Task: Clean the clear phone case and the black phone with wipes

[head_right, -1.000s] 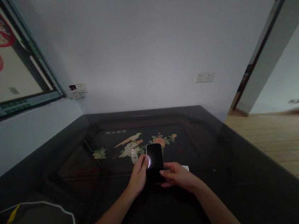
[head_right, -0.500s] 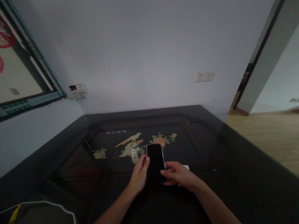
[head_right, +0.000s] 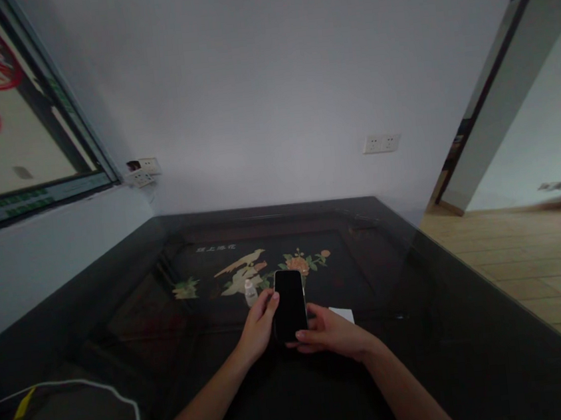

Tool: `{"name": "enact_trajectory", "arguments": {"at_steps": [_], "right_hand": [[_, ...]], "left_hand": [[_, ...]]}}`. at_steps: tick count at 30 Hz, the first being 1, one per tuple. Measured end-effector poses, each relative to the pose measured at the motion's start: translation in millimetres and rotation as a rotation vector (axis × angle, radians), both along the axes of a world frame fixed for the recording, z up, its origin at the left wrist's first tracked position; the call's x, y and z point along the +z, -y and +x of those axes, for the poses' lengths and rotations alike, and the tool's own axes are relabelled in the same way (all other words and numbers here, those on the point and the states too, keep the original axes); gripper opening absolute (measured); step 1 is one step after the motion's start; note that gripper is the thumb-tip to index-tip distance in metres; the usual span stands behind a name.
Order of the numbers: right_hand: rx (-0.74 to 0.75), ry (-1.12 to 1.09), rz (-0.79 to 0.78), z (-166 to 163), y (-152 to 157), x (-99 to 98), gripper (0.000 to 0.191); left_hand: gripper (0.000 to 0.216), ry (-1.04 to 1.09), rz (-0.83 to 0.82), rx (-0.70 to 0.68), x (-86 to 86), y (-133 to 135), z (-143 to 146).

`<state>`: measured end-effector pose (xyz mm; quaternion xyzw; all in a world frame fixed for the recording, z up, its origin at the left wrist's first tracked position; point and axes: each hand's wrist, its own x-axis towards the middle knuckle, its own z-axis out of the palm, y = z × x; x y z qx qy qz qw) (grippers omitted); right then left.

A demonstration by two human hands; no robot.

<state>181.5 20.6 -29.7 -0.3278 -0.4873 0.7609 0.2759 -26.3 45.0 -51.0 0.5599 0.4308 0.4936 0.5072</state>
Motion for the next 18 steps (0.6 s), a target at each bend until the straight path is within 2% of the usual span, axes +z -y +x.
{"name": "enact_trajectory", "arguments": {"at_steps": [4, 13, 18], "right_hand": [[0.021, -0.017, 0.011, 2.3, -0.5, 0.2, 0.072], [-0.042, 0.038, -0.041, 1.8, -4.3, -5.4, 0.065], [-0.029, 0.038, -0.038, 3.5, -5.7, -7.6, 0.058]], "left_hand": [[0.040, 0.026, -0.014, -0.003, 1.7, -0.8, 0.2], [0.042, 0.017, -0.040, -0.042, 3.2, 1.3, 0.8], [0.044, -0.001, -0.030, -0.037, 0.8, 0.7, 0.2]]}}
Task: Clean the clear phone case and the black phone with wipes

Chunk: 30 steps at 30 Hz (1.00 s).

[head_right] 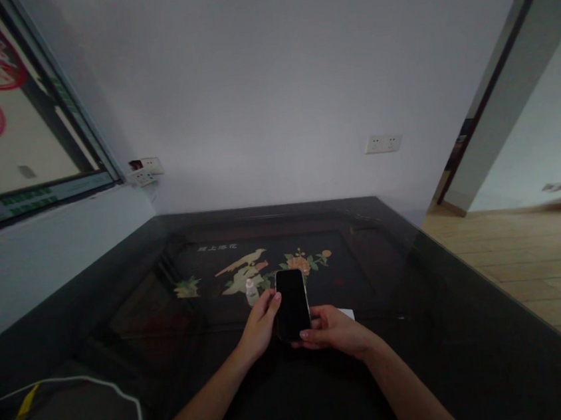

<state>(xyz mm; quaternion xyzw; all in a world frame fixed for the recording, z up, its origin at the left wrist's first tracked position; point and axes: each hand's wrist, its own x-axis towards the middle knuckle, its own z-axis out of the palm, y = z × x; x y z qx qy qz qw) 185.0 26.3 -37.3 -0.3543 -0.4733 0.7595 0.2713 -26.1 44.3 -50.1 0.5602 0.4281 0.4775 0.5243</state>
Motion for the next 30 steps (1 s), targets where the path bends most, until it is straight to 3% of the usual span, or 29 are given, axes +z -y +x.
{"name": "enact_trajectory", "arguments": {"at_steps": [10, 16, 21, 30], "right_hand": [[0.003, 0.014, 0.038, 1.2, -0.5, -0.3, 0.062], [0.041, 0.043, 0.075, 1.7, 3.0, 8.2, 0.065], [-0.132, -0.019, 0.087, -4.5, 2.3, 7.3, 0.048], [-0.381, -0.013, 0.078, -2.1, -11.4, -3.9, 0.041]], "left_hand": [[0.044, -0.017, 0.020, -0.023, 8.7, 2.2, -1.6], [0.045, 0.006, -0.075, -0.069, 9.1, 0.7, -4.7], [0.042, 0.041, -0.056, -0.115, 10.0, 2.2, -3.4], [0.056, 0.053, -0.439, -0.344, 23.2, 7.3, -8.0]]}}
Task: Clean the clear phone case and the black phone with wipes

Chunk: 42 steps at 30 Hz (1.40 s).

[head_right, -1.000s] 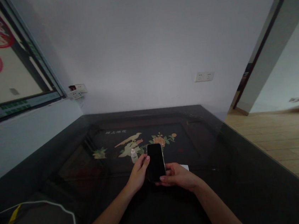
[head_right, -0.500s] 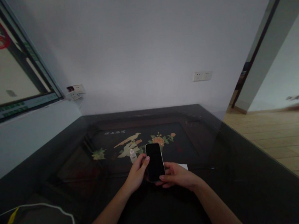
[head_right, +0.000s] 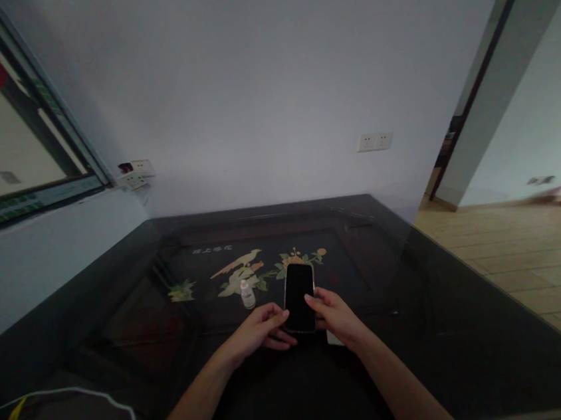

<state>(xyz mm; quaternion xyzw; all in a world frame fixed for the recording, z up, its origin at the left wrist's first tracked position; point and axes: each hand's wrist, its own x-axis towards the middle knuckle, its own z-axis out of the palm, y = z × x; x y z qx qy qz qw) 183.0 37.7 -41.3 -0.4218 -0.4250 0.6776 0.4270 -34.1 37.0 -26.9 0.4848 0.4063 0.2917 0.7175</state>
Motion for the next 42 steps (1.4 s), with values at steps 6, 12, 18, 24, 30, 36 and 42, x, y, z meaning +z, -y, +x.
{"name": "enact_trajectory", "arguments": {"at_steps": [6, 12, 18, 24, 30, 36, 42], "right_hand": [[-0.012, -0.034, 0.021, 1.3, -2.5, -5.0, 0.043], [-0.031, -0.024, 0.012, -0.9, -0.5, -2.7, 0.042], [-0.009, 0.031, 0.056, -2.5, 0.8, -2.4, 0.043], [0.005, 0.035, 0.057, -2.4, 0.5, -1.0, 0.047], [0.006, 0.018, 0.061, -2.2, -0.2, -1.2, 0.048], [0.007, 0.024, 0.075, -1.9, 2.0, 3.8, 0.051], [0.071, 0.034, 0.053, -4.2, 5.7, 7.4, 0.051]], "left_hand": [[0.052, 0.027, 0.019, -0.109, 0.2, 4.6, -1.5], [0.047, 0.000, 0.017, -0.055, -9.3, 3.1, 2.1], [0.040, -0.084, 0.093, -0.039, -20.9, 3.8, 3.5], [0.046, -0.056, 0.066, -0.136, -13.1, 5.7, -0.8], [0.048, -0.037, 0.067, -0.178, -6.5, 8.1, -1.3], [0.050, -0.063, 0.072, -0.191, -5.5, 9.2, -1.1], [0.051, -0.196, 0.266, 0.055, -7.4, 5.6, 1.9]]}}
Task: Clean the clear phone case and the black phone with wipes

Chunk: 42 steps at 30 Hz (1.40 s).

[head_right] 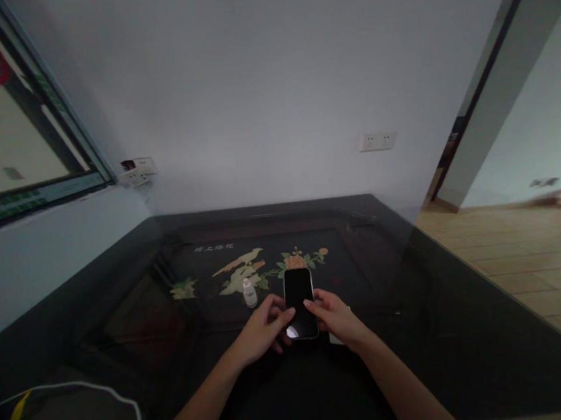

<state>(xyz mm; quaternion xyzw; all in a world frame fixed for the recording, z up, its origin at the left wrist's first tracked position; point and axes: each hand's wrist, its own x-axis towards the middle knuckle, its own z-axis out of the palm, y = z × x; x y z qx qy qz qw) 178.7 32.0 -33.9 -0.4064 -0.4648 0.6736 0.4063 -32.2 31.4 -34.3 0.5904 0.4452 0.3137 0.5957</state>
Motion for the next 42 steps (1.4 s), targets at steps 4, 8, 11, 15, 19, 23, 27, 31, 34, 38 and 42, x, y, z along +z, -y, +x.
{"name": "enact_trajectory", "arguments": {"at_steps": [4, 8, 11, 15, 19, 23, 27, 31, 34, 38, 42], "right_hand": [[0.076, -0.006, -0.019, -3.3, 3.2, -1.5, 0.050], [0.125, 0.031, -0.024, -3.1, 5.0, -5.1, 0.048], [0.158, 0.036, -0.018, -2.0, 6.1, -5.7, 0.047], [0.178, 0.050, -0.014, -1.5, 7.3, -3.6, 0.050], [0.205, 0.072, -0.017, -1.3, 7.0, -3.9, 0.055], [0.216, 0.065, -0.010, -0.8, 6.2, -5.3, 0.054], [0.204, 0.102, -0.004, -1.1, 6.6, -2.5, 0.044], [0.152, 0.168, -0.012, -2.9, 6.2, 0.5, 0.041], [0.104, 0.186, -0.013, -4.4, 4.5, -0.3, 0.040], [0.019, 0.219, 0.008, -5.6, 1.2, -3.6, 0.042], [-0.042, 0.271, 0.055, -6.5, -0.5, -5.2, 0.047]], "left_hand": [[0.050, 0.029, 0.108, 0.120, -2.2, -4.3, -0.9], [0.051, -0.055, 0.164, 0.216, -1.1, -6.8, -3.5], [0.046, -0.059, 0.196, 0.207, -0.2, -7.4, -4.4], [0.040, -0.034, 0.205, 0.193, -4.7, -9.1, -4.2], [0.038, 0.006, 0.199, 0.214, -12.4, -12.0, -3.1], [0.040, 0.012, 0.218, 0.213, -14.1, -12.6, -3.3], [0.034, -0.041, 0.283, 0.216, -10.0, -11.0, -5.3], [0.034, -0.071, 0.228, 0.195, -9.2, -9.5, -4.9], [0.036, -0.087, 0.207, 0.181, -11.3, -8.9, -3.6], [0.034, -0.148, 0.245, 0.170, -14.2, -9.5, -3.5], [0.035, -0.158, 0.233, 0.156, -16.0, -10.6, -3.9]]}}
